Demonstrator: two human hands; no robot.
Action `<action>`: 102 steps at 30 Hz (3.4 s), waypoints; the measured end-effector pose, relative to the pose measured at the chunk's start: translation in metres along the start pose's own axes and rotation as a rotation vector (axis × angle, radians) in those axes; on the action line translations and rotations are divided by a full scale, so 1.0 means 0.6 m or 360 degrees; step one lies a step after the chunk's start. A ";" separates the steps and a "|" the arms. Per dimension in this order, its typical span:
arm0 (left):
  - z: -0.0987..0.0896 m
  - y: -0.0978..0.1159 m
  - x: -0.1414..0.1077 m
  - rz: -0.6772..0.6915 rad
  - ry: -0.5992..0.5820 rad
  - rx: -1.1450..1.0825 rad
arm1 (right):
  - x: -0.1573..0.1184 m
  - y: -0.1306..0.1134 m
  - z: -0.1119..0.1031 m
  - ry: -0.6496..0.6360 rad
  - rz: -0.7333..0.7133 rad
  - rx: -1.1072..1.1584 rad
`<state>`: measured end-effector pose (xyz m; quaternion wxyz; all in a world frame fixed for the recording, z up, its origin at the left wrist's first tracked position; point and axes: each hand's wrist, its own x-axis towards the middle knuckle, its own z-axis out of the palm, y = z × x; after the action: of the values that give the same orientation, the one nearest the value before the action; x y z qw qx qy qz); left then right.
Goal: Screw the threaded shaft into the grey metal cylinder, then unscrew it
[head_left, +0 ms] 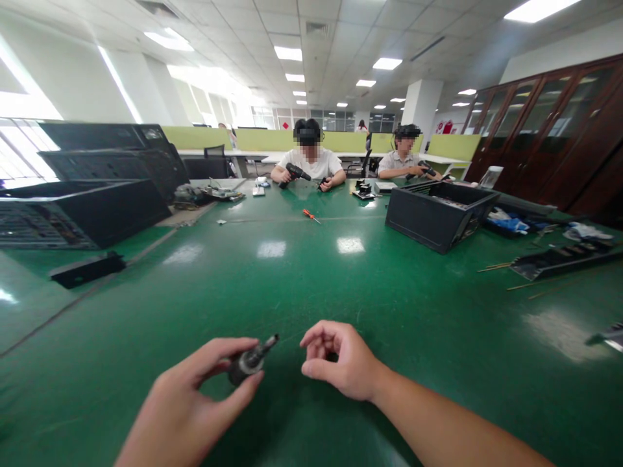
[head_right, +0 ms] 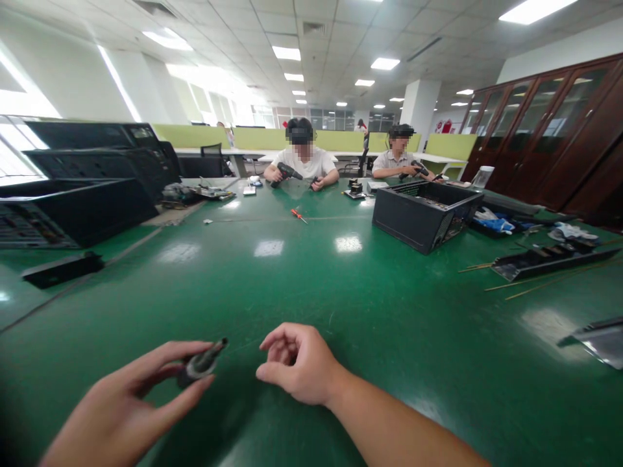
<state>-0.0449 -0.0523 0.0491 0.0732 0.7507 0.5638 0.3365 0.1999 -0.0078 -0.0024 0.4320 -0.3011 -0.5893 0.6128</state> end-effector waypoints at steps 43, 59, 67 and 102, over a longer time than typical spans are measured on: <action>0.096 0.007 0.013 0.0350 -0.0211 -0.0395 | -0.006 -0.012 0.007 0.0197 -0.0064 -0.0881; 0.092 0.013 0.015 0.0428 -0.0142 -0.0358 | -0.007 -0.012 0.003 0.0174 -0.0037 -0.0806; 0.093 0.007 0.011 0.0418 -0.0181 -0.0358 | -0.006 -0.014 0.004 0.0178 -0.0068 -0.0810; 0.085 0.012 0.017 0.0544 -0.0062 -0.0378 | -0.008 -0.013 0.005 0.0224 -0.0094 -0.0799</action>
<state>-0.0075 -0.0318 0.0181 0.1140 0.8278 0.3830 0.3938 0.2008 -0.0140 0.0051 0.4013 -0.4234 -0.6999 0.4121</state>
